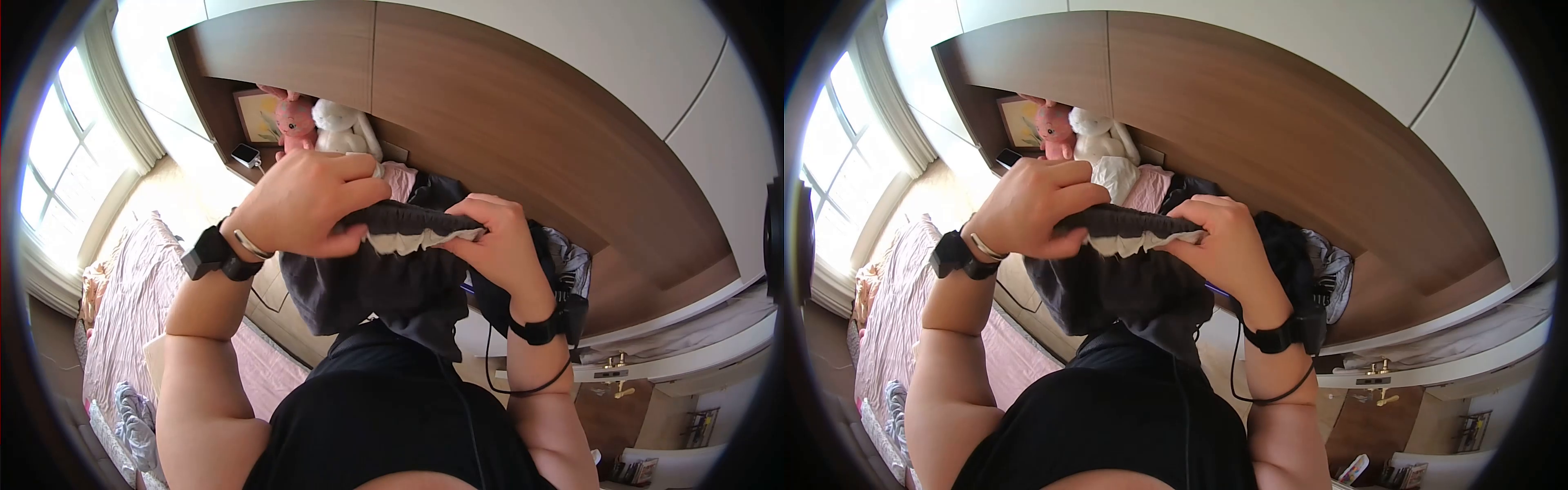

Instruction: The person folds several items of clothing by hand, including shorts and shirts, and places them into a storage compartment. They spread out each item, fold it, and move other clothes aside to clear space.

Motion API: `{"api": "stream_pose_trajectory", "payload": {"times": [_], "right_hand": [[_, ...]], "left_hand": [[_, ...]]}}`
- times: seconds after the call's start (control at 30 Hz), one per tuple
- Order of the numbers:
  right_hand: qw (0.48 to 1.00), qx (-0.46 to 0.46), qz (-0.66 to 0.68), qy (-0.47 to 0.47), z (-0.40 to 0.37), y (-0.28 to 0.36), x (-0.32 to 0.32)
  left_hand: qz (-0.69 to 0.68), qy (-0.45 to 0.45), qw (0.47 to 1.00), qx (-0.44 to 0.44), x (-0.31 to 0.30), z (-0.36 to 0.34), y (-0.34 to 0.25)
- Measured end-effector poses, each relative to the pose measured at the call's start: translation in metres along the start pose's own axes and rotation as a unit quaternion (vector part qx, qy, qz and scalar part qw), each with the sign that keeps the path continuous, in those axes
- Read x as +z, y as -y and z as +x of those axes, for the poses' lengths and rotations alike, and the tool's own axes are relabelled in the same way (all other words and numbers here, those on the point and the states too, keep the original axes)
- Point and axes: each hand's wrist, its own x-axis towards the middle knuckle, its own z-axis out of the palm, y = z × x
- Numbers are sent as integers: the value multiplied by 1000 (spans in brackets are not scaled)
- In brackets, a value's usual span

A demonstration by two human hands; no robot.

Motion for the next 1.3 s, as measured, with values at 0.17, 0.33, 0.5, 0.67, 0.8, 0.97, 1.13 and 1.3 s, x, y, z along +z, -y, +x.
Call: {"api": "stream_pose_trajectory", "payload": {"times": [0.17, 0.33, 0.5, 0.67, 0.8, 0.97, 1.13, 1.3], "right_hand": [[996, -22, -84, -15, 16, 19, 15], [961, -170, -148, -162, 50, 26, 37], [971, -130, -169, -105, 62, 24, 55], [975, -79, -198, -62, 70, -7, 86], [976, -16, -216, -20, 72, -5, 97], [996, -3, -94, -1, 62, -1, 106], [996, -77, 27, -27, 57, 14, 107], [975, -74, -183, 100, 47, 6, 88]], "left_hand": [[58, -15, 997, -52, 3, -24, 19], [172, -191, 966, -32, -6, -34, 24], [175, -28, 967, -182, 7, -40, 43], [225, 82, 933, -269, 48, -45, 69], [64, 25, 954, -293, 64, -48, 76], [-490, 66, 756, -428, 76, -45, 83], [-608, -8, 643, -466, 78, -46, 68], [-623, 17, 646, -441, 81, -52, 70]]}}
